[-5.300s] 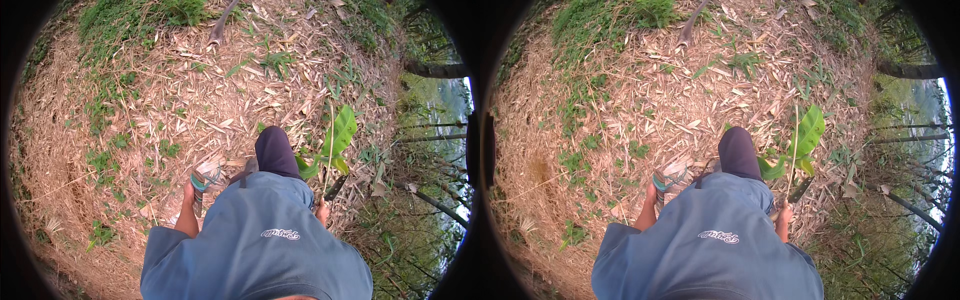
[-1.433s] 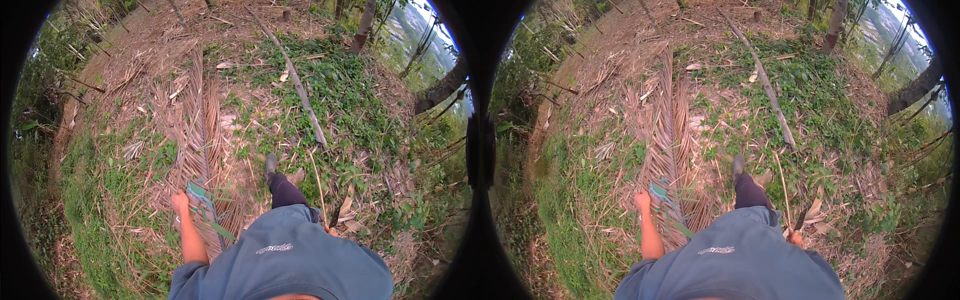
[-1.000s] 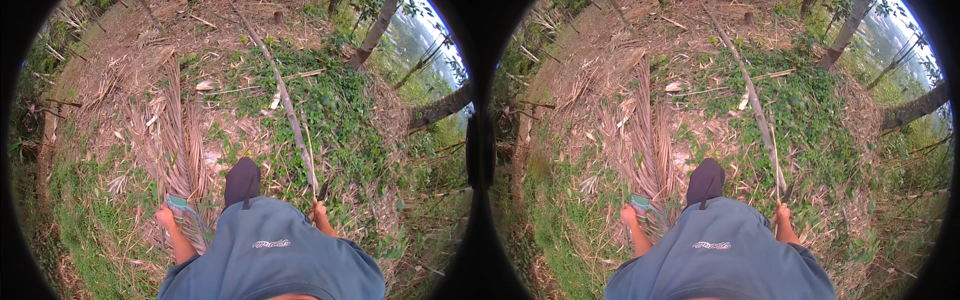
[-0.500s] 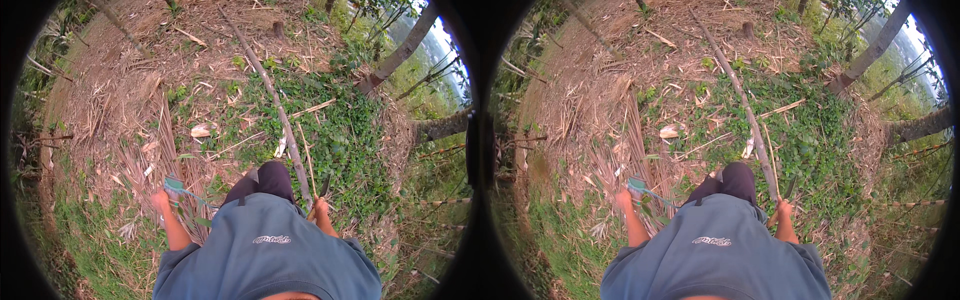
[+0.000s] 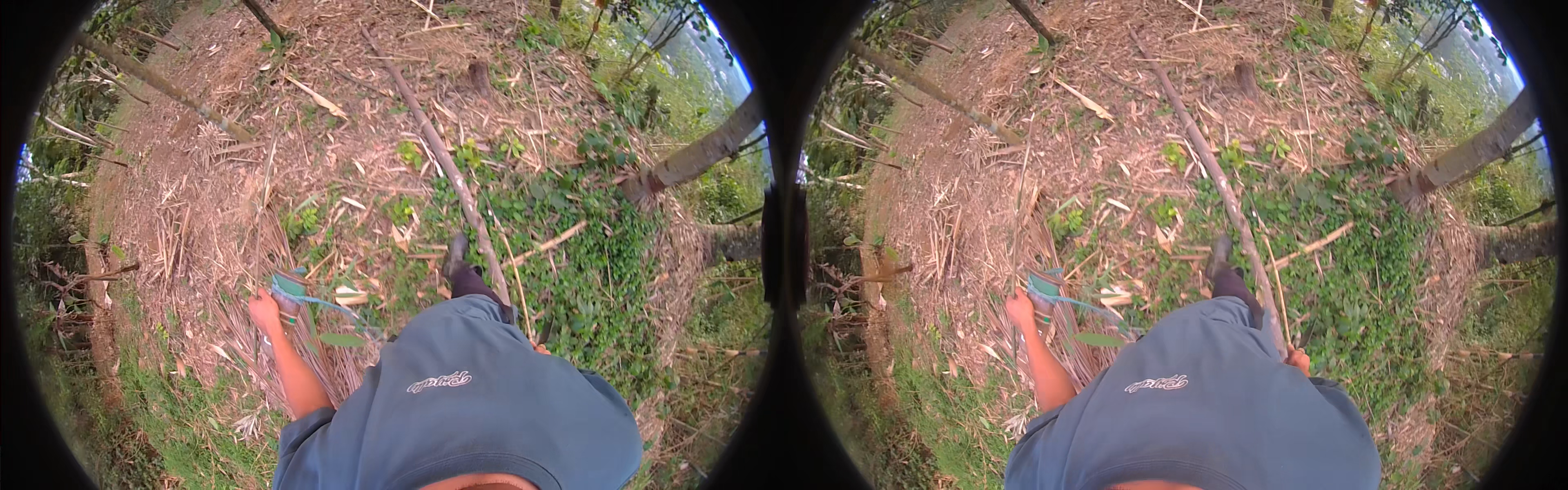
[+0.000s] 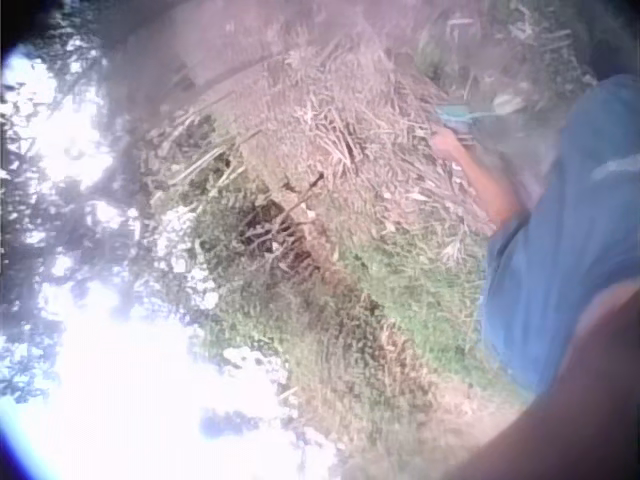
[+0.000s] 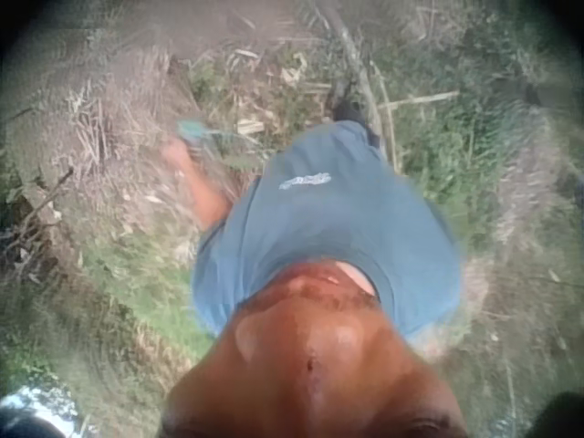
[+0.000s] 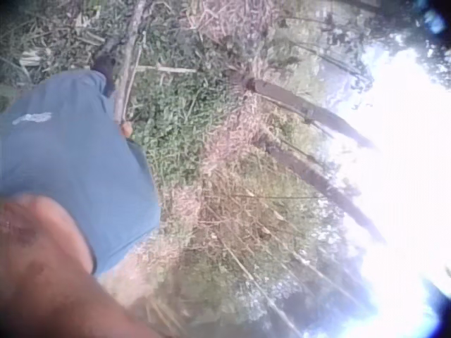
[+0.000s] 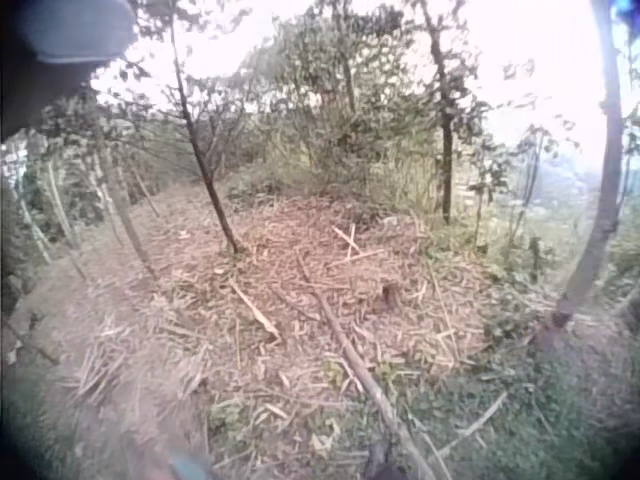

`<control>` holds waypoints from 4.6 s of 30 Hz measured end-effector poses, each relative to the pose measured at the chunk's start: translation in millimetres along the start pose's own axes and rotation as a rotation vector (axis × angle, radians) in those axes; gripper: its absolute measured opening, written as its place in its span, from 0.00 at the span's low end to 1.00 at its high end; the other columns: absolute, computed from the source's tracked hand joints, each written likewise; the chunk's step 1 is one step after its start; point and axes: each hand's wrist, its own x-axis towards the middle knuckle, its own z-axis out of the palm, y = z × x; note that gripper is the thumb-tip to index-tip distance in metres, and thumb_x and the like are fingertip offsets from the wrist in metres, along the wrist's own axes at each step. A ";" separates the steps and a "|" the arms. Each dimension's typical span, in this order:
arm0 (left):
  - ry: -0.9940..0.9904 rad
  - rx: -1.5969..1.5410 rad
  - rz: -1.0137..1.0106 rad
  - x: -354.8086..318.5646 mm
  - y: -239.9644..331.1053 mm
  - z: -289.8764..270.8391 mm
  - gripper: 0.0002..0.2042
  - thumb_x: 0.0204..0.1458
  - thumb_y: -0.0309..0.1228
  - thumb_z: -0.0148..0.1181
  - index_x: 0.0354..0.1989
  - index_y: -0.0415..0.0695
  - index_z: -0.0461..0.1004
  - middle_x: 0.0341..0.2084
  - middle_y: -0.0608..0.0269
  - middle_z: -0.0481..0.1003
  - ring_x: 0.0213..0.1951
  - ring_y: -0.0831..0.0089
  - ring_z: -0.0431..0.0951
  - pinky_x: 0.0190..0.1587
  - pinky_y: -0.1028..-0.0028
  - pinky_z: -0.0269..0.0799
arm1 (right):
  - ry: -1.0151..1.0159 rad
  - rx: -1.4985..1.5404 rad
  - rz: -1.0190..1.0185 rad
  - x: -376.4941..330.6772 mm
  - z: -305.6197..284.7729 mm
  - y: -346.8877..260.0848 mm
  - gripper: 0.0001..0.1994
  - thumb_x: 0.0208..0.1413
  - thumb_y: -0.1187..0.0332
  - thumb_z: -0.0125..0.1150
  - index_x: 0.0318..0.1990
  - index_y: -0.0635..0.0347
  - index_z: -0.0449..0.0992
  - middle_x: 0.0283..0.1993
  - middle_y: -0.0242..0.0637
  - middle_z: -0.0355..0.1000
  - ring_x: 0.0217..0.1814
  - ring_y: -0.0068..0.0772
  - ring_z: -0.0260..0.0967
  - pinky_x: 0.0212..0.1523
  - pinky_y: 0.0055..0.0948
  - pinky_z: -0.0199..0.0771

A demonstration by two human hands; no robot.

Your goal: The person sits on the ground and uses a large knife to cut and trim a plant stem. They repeatedly slice the stem and remove sections, handling the plant and tool with both hands.

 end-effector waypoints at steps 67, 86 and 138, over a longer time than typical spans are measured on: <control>0.422 0.101 1.553 387.6 1673.3 522.4 0.19 0.63 0.50 0.52 0.30 0.51 0.79 0.23 0.54 0.80 0.24 0.48 0.80 0.25 0.53 0.74 | -0.122 1.096 0.926 1020.6 -485.5 -636.0 0.18 0.59 0.53 0.68 0.34 0.62 0.76 0.21 0.33 0.70 0.18 0.25 0.67 0.22 0.28 0.70; 0.330 0.182 1.757 284.4 1541.6 1113.1 0.20 0.60 0.53 0.55 0.48 0.51 0.78 0.50 0.62 0.76 0.54 0.58 0.73 0.55 0.55 0.66 | -0.237 0.459 0.606 1428.8 -223.6 -742.7 0.26 0.51 0.47 0.71 0.39 0.65 0.79 0.24 0.34 0.73 0.23 0.25 0.70 0.25 0.29 0.71; -1.857 0.567 1.342 23.2 1446.8 1090.3 0.24 0.69 0.52 0.45 0.21 0.54 0.57 0.14 0.79 0.55 0.15 0.86 0.52 0.17 0.77 0.48 | 0.518 0.652 0.111 1371.2 -61.6 -719.1 0.21 0.54 0.51 0.71 0.36 0.64 0.80 0.21 0.35 0.72 0.21 0.26 0.68 0.26 0.32 0.67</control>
